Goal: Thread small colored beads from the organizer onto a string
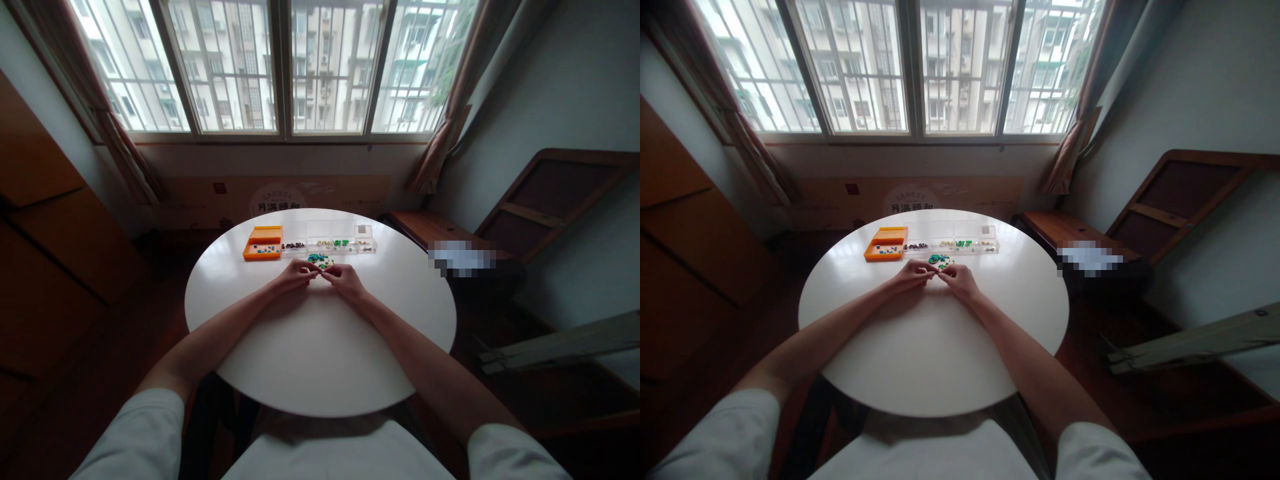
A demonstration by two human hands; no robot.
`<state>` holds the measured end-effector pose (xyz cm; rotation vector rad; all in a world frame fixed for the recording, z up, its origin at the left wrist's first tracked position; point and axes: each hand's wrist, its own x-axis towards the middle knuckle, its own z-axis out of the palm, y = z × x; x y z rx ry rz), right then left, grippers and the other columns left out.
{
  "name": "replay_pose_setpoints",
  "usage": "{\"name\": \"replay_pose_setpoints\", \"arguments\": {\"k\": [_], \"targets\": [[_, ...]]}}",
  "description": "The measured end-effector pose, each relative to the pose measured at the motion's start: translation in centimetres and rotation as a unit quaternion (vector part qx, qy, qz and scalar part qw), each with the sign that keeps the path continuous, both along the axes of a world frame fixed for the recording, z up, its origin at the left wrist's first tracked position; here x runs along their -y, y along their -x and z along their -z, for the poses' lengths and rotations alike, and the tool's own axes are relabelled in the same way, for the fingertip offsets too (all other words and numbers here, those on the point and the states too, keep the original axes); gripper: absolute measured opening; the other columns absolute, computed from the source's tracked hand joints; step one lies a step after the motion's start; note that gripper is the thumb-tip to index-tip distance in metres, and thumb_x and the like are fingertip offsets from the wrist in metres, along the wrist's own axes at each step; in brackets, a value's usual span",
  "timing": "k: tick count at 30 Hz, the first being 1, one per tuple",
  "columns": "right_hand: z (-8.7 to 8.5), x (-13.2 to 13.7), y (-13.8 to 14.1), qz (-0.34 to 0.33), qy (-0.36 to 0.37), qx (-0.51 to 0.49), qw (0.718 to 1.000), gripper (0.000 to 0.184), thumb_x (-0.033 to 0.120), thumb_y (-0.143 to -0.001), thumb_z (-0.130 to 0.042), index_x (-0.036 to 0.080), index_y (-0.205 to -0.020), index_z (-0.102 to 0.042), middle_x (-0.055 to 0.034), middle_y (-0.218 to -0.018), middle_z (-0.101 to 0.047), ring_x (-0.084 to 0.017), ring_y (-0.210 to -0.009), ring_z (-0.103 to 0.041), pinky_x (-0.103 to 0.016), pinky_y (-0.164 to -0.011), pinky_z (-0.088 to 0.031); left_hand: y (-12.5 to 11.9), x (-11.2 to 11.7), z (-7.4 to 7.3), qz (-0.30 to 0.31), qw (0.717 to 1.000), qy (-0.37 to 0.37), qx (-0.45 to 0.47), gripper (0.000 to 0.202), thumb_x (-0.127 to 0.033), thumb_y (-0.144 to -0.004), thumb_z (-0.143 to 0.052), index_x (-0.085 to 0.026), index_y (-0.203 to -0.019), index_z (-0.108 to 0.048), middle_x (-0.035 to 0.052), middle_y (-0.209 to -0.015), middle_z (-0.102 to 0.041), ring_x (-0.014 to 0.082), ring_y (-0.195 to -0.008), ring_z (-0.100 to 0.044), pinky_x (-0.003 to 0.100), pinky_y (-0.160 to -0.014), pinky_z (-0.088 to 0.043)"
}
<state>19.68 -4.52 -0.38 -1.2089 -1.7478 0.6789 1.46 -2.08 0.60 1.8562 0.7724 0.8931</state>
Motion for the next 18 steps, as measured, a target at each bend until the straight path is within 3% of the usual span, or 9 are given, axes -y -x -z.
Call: {"name": "replay_pose_setpoints", "arguments": {"k": [18], "targets": [[0.00,0.03,-0.10,-0.005,0.007,-0.011,1.000,0.023,0.034,-0.071,-0.061,0.012,-0.074,-0.068,-0.0040,-0.061,-0.063,-0.012,-0.054,-0.053,-0.023,-0.051,-0.041,-0.04,0.06,-0.15,0.000,1.000,-0.009,-0.025,0.043,-0.044,-0.071,-0.064,-0.009,-0.094,-0.069,0.0030,-0.065,-0.061,0.0062,-0.047,-0.049,0.017,-0.043,-0.037]]}}
